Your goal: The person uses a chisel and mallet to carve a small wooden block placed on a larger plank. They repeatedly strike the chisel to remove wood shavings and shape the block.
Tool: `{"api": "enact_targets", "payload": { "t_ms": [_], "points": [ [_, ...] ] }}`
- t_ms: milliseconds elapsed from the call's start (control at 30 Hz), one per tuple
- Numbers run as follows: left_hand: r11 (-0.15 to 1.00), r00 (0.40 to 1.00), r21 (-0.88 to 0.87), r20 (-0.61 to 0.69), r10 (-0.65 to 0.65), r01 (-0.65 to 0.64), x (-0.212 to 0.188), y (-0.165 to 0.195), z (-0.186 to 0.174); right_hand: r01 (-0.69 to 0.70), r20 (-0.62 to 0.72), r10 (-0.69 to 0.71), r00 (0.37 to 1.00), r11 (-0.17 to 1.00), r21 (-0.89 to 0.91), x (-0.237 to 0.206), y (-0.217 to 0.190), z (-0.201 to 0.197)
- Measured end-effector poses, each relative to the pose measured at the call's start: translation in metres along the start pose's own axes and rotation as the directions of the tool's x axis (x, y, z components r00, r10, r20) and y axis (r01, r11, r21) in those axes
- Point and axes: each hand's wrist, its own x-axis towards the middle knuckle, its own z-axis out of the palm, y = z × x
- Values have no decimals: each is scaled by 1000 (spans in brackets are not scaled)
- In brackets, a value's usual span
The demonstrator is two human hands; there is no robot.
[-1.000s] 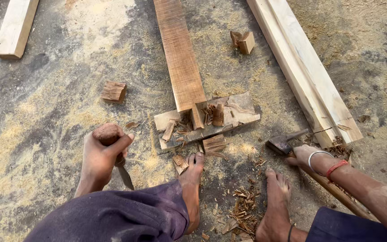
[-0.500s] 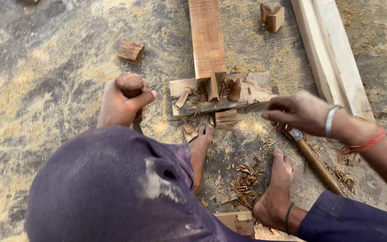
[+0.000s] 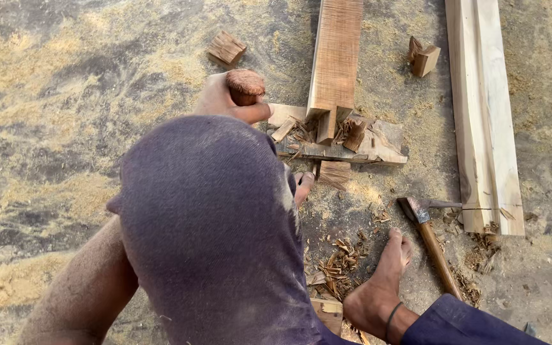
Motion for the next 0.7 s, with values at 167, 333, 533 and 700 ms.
{"api": "enact_targets", "payload": {
  "t_ms": [167, 333, 533, 700],
  "points": [
    [1000, 1000, -16, -19, -25, 25, -2, -2, 3, -55, 2, 55, 999, 995, 82, -24, -25, 4],
    [999, 999, -40, -24, -31, 30, -3, 0, 7, -76, -33, 79, 996, 994, 73, -22, -23, 8],
    [998, 999, -56, -17, -33, 32, 4, 0, 16, 352, 378, -236, 895, 895, -273, -5, -126, -38],
    [1000, 994, -15, 106, 19, -17, 26, 4, 41, 695, 677, -175, 715, 68, -716, 87, -228, -54]
  ]
}}
